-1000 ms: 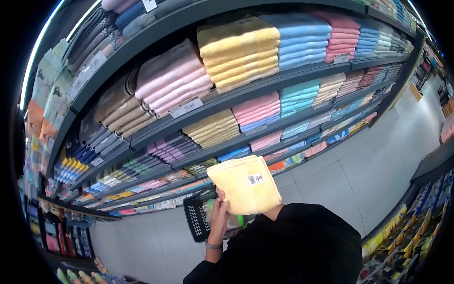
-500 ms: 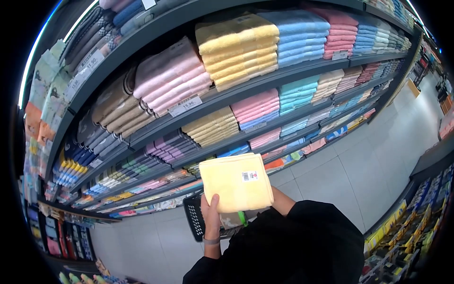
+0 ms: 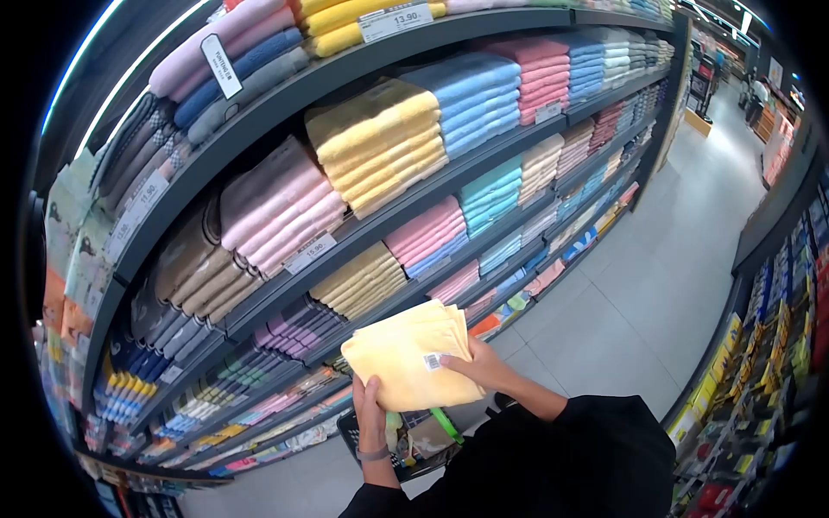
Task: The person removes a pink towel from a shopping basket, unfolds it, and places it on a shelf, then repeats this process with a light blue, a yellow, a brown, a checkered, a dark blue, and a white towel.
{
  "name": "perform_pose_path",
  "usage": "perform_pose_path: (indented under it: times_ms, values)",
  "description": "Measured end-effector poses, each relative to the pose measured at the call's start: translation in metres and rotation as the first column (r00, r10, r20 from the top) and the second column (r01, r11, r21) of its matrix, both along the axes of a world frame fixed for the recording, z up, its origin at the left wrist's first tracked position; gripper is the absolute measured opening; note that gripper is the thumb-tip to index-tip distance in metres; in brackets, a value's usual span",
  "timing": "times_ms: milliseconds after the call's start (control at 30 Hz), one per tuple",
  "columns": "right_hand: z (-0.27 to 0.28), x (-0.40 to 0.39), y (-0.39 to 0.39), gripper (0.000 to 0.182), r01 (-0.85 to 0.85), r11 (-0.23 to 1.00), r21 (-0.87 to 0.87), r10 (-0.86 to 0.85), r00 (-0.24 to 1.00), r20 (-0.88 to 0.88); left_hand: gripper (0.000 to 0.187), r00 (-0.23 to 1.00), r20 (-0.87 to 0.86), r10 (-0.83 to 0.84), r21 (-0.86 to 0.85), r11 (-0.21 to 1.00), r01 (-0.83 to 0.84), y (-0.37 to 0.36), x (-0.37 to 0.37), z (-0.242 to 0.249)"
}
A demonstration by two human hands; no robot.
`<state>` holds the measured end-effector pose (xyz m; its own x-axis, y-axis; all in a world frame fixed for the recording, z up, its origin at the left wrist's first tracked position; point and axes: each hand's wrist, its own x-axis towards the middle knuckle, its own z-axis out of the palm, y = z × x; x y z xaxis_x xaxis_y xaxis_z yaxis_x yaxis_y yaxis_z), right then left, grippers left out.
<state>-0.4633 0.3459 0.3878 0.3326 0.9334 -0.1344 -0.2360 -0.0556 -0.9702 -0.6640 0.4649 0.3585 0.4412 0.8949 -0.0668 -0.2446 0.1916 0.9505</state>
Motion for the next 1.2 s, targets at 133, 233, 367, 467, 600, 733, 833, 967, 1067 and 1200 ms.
perform_pose_path:
  times_ms: [133,233,367,467,600,733,833,967,1067,1200]
  values:
    - [0.011,0.026,-0.009,0.038,0.123,0.992,-0.006,-0.122,0.992,0.025,0.042,0.992,-0.061,-0.106,0.01,0.994,0.107,0.011,0.042,0.014]
    - [0.042,0.058,-0.001,0.037,0.196,0.978,0.074,-0.198,0.98,0.021,0.041,0.99,-0.137,0.023,0.253,0.967,0.013,0.004,0.074,0.06]
    - [0.116,0.113,0.029,0.034,0.098,0.953,0.288,-0.122,0.99,0.065,0.039,0.971,-0.057,0.234,0.552,0.817,-0.165,0.021,0.12,0.152]
    - [0.185,0.161,0.06,0.037,0.001,0.895,0.446,-0.031,0.998,0.059,0.038,0.976,-0.053,0.211,0.617,0.775,-0.135,0.043,0.157,0.228]
    - [0.236,0.217,0.119,0.038,-0.146,0.866,0.477,0.18,0.983,-0.026,0.035,0.995,-0.053,0.085,0.552,0.833,-0.041,0.09,0.196,0.281]
    - [0.247,0.255,0.171,0.037,-0.268,0.853,0.448,0.303,0.953,-0.008,0.039,0.97,-0.205,0.128,0.531,0.847,0.0,0.138,0.213,0.293]
    - [0.251,0.266,0.202,0.036,-0.223,0.906,0.36,0.204,0.975,0.088,0.039,0.805,-0.486,0.339,0.592,0.806,0.018,0.15,0.216,0.306]
    - [0.259,0.273,0.23,0.035,-0.264,0.907,0.327,0.249,0.964,0.089,0.046,0.783,-0.427,0.453,0.685,0.727,-0.048,0.189,0.22,0.307]
    - [0.257,0.278,0.267,0.035,-0.262,0.851,0.456,0.314,0.949,-0.041,0.049,0.789,-0.389,0.475,0.647,0.751,-0.132,0.218,0.221,0.297]
    - [0.265,0.277,0.279,0.041,-0.208,0.84,0.501,0.253,0.967,-0.024,0.061,0.695,-0.298,0.655,0.783,0.584,-0.215,0.198,0.22,0.294]
